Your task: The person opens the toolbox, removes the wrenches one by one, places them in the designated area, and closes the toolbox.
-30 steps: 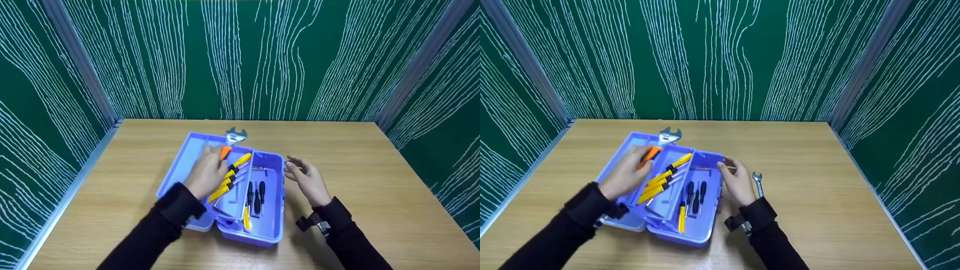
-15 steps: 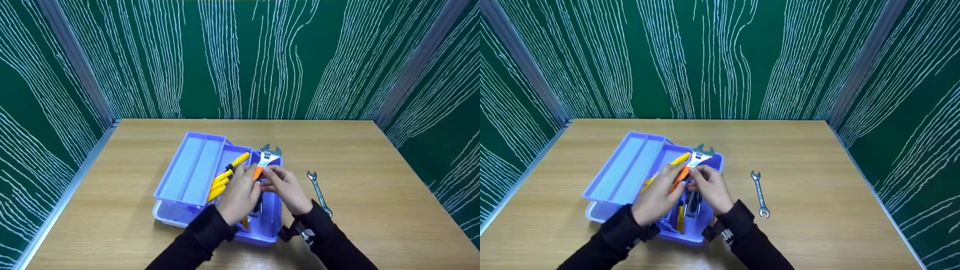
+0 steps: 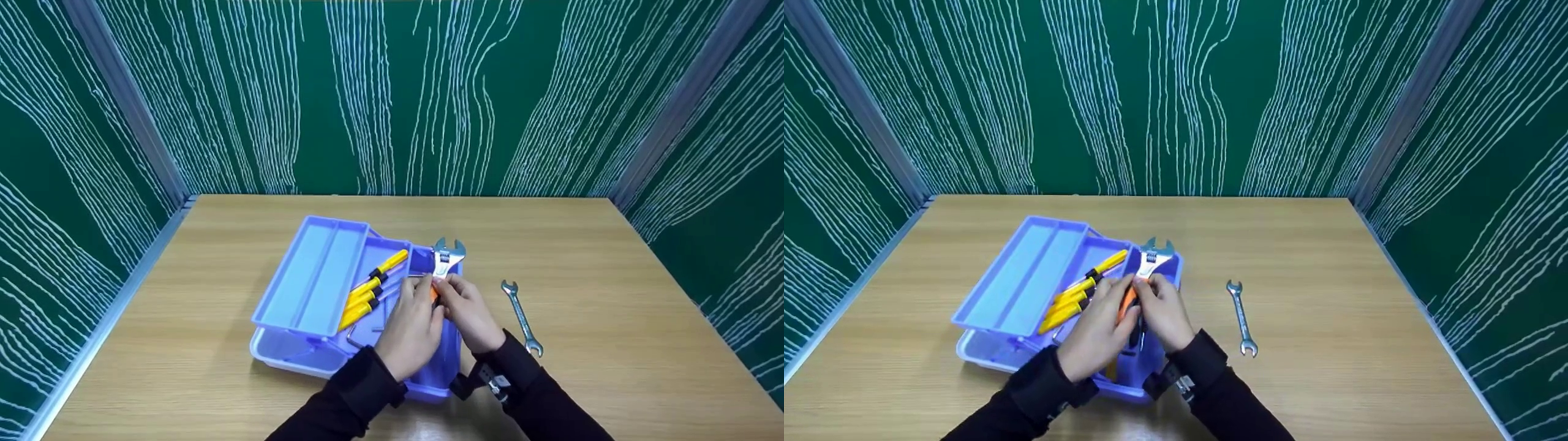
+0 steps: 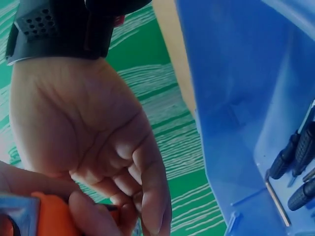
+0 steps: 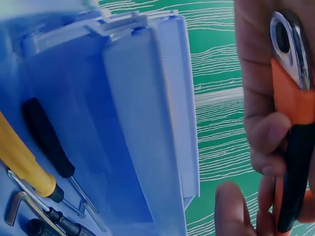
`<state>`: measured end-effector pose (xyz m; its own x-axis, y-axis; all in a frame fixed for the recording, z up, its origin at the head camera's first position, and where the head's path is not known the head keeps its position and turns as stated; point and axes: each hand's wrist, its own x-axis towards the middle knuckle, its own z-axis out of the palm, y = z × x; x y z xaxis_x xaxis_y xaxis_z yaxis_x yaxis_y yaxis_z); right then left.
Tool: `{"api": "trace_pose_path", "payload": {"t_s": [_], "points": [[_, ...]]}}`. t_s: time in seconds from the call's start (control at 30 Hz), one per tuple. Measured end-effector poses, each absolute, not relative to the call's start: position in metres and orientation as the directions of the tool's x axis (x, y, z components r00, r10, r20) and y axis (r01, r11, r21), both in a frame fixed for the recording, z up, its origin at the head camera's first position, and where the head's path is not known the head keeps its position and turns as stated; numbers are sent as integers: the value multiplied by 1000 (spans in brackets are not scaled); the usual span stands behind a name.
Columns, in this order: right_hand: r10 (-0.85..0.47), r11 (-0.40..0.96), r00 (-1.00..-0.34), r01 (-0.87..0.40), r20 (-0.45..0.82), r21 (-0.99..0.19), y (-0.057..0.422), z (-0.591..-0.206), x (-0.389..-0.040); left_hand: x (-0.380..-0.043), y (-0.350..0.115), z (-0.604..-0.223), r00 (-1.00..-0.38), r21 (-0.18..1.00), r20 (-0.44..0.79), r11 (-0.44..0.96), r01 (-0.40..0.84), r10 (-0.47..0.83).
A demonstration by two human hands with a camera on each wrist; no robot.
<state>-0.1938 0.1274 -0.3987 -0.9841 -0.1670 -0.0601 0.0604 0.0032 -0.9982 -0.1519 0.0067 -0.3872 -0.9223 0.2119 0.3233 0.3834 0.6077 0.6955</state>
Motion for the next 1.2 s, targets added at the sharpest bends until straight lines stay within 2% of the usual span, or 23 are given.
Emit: {"api": "trace_pose_path", "payload": {"t_s": [0.17, 0.3, 0.47, 0.67, 0.83, 0.93, 1.07, 1.2], "points": [[-186, 0, -978, 98, -97, -995, 140, -396, -197, -150, 0, -385, -916, 701, 293, 590, 402, 276], [-191, -10, -976, 111, -107, -994, 156, -394, -201, -147, -13, -383, -893, 654, 337, 609, 449, 298], [-146, -13, -985, 99, -96, -995, 176, -393, -206, -148, -40, -378, -864, 604, 435, 629, 489, 254], [-114, 7, -991, 66, -66, -998, 207, -396, -212, -154, -86, -373, -858, 616, 485, 630, 473, 169], [-124, 80, -989, 65, -75, -995, 240, -399, -217, -159, -128, -374, -866, 619, 494, 667, 415, 80], [-119, 127, -990, 66, -81, -990, 260, -403, -220, -163, -151, -375, -889, 635, 457, 693, 341, 18], [-118, 169, -988, 81, -102, -982, 287, -410, -225, -166, -174, -376, -937, 671, 347, 710, 213, -46], [-115, 216, -983, 113, -140, -970, 313, -419, -230, -167, -189, -381, -968, 668, 243, 733, 125, -56]]}}
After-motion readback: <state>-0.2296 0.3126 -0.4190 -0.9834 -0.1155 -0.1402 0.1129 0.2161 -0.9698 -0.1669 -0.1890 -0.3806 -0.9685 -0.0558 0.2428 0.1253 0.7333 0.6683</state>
